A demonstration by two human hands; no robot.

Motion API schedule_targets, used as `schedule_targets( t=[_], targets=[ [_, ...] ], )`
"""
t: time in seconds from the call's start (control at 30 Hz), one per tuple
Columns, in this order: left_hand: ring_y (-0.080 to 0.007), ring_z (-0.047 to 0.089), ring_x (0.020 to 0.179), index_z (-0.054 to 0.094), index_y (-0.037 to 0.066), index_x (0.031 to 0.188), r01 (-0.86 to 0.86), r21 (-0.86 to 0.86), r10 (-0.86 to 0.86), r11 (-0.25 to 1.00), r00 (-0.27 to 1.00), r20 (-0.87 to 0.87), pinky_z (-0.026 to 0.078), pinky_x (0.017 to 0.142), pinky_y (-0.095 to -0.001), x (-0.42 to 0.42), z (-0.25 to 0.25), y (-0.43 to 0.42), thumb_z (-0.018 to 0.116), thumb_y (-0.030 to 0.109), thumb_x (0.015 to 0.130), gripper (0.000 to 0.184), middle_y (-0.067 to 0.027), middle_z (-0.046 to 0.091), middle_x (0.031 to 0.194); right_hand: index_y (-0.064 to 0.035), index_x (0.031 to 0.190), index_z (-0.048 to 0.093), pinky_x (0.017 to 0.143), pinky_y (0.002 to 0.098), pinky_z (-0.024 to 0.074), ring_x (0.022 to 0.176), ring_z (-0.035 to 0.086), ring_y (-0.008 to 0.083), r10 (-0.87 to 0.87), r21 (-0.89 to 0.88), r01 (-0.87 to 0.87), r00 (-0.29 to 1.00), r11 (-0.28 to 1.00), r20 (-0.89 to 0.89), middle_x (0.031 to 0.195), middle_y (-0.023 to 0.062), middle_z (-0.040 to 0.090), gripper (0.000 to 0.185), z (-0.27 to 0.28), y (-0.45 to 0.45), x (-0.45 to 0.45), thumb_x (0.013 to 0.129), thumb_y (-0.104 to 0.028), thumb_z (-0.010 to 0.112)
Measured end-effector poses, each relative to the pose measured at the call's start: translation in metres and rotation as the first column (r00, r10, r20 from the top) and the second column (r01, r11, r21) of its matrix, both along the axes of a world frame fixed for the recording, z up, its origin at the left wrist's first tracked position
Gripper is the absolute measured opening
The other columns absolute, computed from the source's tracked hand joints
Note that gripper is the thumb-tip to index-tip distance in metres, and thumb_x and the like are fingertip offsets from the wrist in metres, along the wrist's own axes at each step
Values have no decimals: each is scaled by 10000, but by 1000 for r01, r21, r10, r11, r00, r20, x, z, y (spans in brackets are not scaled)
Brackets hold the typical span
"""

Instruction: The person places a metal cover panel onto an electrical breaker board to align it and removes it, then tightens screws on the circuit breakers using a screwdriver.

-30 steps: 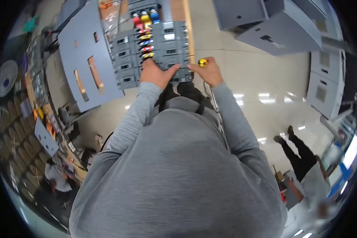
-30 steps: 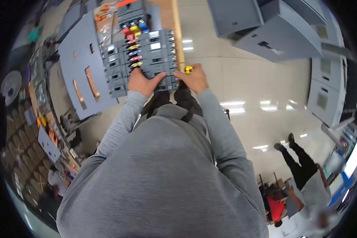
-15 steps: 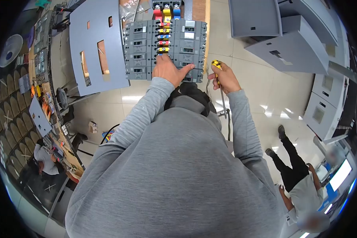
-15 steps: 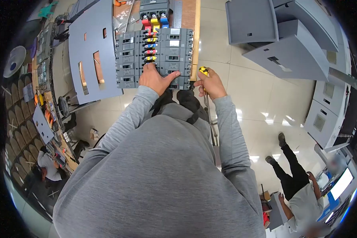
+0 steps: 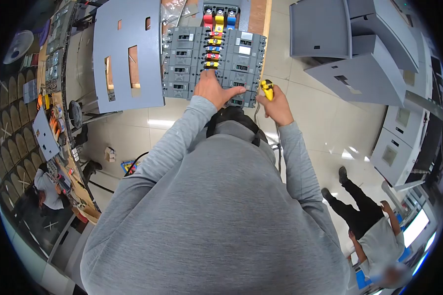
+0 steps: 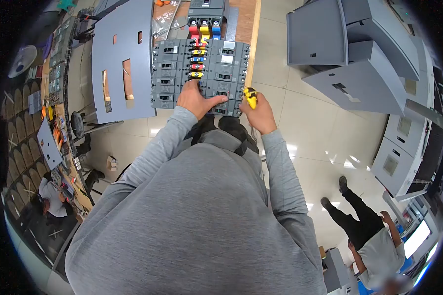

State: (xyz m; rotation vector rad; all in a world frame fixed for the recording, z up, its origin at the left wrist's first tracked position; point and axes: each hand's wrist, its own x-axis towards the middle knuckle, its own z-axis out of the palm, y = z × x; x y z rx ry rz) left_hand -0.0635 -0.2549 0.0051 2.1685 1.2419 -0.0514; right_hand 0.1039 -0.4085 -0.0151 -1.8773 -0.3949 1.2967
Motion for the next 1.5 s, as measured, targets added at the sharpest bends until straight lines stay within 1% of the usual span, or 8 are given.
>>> schedule_targets(
  t=[0.3,0.83,0.9,1.03,1.17,1.27,1.37,1.5],
  targets=[
    [-416,636,1037,487,-41,1271,94,-20,-92,995,992,85,546,863,-465,-40,-7,-21,908,361,656,847,-242,604,1142,-24,1018,549,610,386,506,653,653,286,307,-118,-283,863,952,402,703,98,637,531,-2,-32,-24,694,-266,892],
    [-403,665,986,514,-63,1242,84,19,-85,996,996,20,564,824,-454,-37,-8,-29,866,438,707,814,-240,614,1123,-11,1118,610,590,311,514,627,617,165,209,62,-241,924,969,320,737,46,631,544,-29,-23,-13,704,-221,893],
    [-403,667,977,494,-66,1252,77,14,-76,997,997,-24,567,810,-450,-34,-5,-32,867,464,701,850,-247,603,1137,-17,1201,550,560,299,507,628,596,150,220,-82,-212,970,974,103,782,48,618,539,-21,-23,-7,774,-183,835],
    [-407,672,949,437,-70,1265,102,111,-102,989,995,-5,572,773,-448,-34,-9,-35,866,493,697,908,-256,571,1165,-47,1302,441,466,303,493,594,594,146,-199,-196,133,909,972,-368,795,73,600,474,2,-24,-2,895,-81,680],
    [-411,671,934,402,-63,1262,90,89,-88,992,996,-25,570,755,-456,-30,-8,-39,867,499,695,924,-250,551,1164,-95,1250,464,357,296,353,426,461,130,-255,-265,131,819,955,-514,676,44,540,308,17,-31,10,967,-161,569],
    [-415,669,934,397,-59,1250,87,83,-85,993,996,-24,568,756,-461,-31,-9,-39,868,499,694,919,-247,547,1156,-87,1260,450,356,295,333,399,422,118,-427,-270,335,776,903,-465,670,62,545,305,8,-26,-11,978,-173,527],
    [-415,659,955,412,-57,1253,68,68,-67,995,998,-21,561,771,-467,-28,-9,-38,873,505,681,924,-238,550,1150,-87,1223,457,346,292,323,390,412,116,-242,-224,152,853,963,-463,671,66,549,266,18,-14,-20,978,-167,525],
    [-408,643,983,435,-55,1268,32,46,-31,998,999,-16,549,796,-476,-29,-7,-41,881,518,659,948,-224,552,1153,-80,1191,458,328,280,298,375,398,116,-568,-217,525,768,823,-296,647,57,538,255,21,-13,-32,965,-159,547]
  ],
)
